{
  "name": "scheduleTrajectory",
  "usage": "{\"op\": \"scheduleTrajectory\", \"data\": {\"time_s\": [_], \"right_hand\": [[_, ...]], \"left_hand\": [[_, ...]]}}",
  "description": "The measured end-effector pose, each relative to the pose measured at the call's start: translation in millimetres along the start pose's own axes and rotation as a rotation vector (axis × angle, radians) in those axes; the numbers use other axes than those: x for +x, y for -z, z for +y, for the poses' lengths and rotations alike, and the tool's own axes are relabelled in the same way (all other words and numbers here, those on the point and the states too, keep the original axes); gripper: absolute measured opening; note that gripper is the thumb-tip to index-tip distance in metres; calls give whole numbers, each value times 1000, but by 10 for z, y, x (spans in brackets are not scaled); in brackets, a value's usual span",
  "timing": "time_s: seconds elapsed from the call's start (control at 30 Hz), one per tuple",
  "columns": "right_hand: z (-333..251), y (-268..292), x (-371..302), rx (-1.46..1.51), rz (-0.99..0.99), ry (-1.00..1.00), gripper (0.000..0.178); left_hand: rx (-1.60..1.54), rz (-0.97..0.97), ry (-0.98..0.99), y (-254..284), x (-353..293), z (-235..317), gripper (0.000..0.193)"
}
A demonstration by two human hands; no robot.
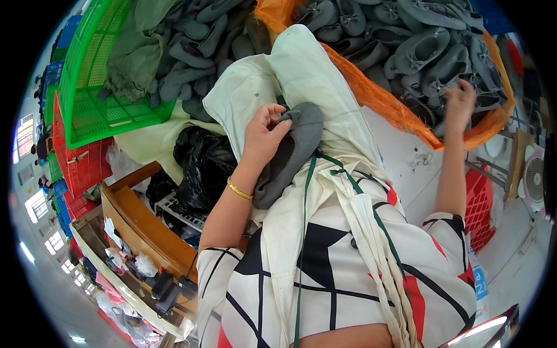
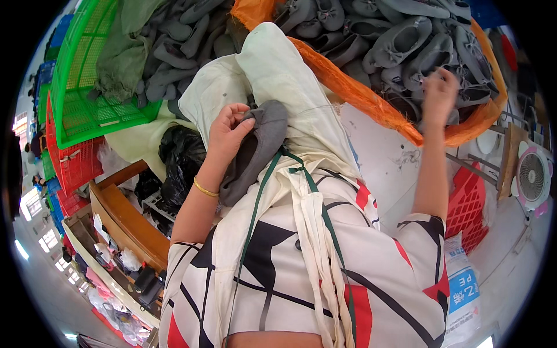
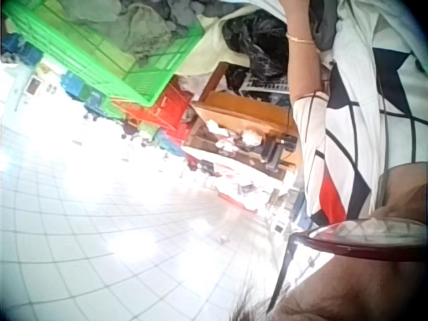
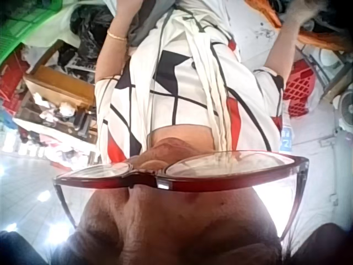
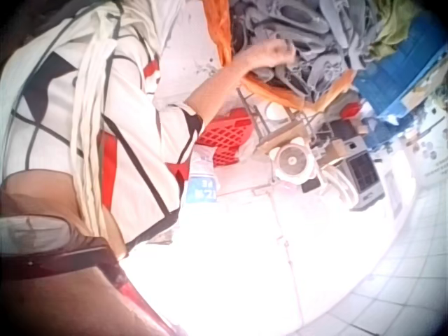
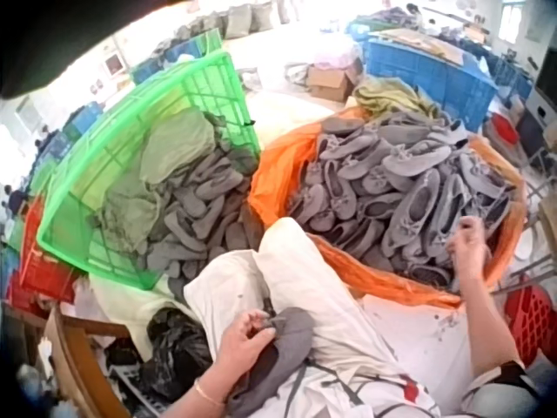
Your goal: The person sits on the floor and sews a grey slip-on shoe using a needle and thread. They repeatedly pull the thread through the shoe's opening, tighten the stitches, and adjust the shoe's position on their lap.
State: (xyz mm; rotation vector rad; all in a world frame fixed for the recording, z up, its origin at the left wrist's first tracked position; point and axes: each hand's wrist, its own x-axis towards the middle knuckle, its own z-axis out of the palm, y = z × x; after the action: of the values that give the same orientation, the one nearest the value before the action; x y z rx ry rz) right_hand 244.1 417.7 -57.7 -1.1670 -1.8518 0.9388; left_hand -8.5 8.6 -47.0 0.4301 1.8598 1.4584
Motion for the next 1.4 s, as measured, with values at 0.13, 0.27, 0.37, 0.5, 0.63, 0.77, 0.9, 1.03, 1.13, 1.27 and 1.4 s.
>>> {"op": "scheduleTrajectory", "data": {"time_s": [0.13,0.27,0.37,0.5,0.63,0.77,0.9,1.03,1.13,1.27,1.4], "right_hand": [[-831,-837,-939,49,-745,170,23],[-1105,-1204,-1366,-107,-913,702,15],[-1224,-1201,-1501,-8,-847,752,15],[-1461,-1104,-1733,144,-813,876,14],[-1548,-1124,-1753,242,-857,707,11],[-1514,-1250,-1627,250,-866,452,7],[-1505,-1419,-1593,130,-878,603,4],[-1504,-1542,-1607,14,-842,732,5],[-1461,-1575,-1588,36,-855,762,4],[-1408,-1596,-1625,191,-889,630,5],[-1500,-1640,-1742,235,-895,647,5]], "left_hand": [[144,-1,-33,23,-31,200,27],[640,228,-516,-14,-134,503,20],[315,-11,-54,-65,-347,667,23],[177,-187,263,-252,-272,574,28],[-242,-64,425,-257,-282,486,21],[-679,-65,488,-159,-311,411,14],[-216,-118,465,-104,-353,535,11],[387,-43,-96,-172,-453,414,12],[203,6,50,-149,-370,445,12],[-99,-68,256,-53,-245,342,11],[-157,-110,229,-56,-235,202,12]]}}
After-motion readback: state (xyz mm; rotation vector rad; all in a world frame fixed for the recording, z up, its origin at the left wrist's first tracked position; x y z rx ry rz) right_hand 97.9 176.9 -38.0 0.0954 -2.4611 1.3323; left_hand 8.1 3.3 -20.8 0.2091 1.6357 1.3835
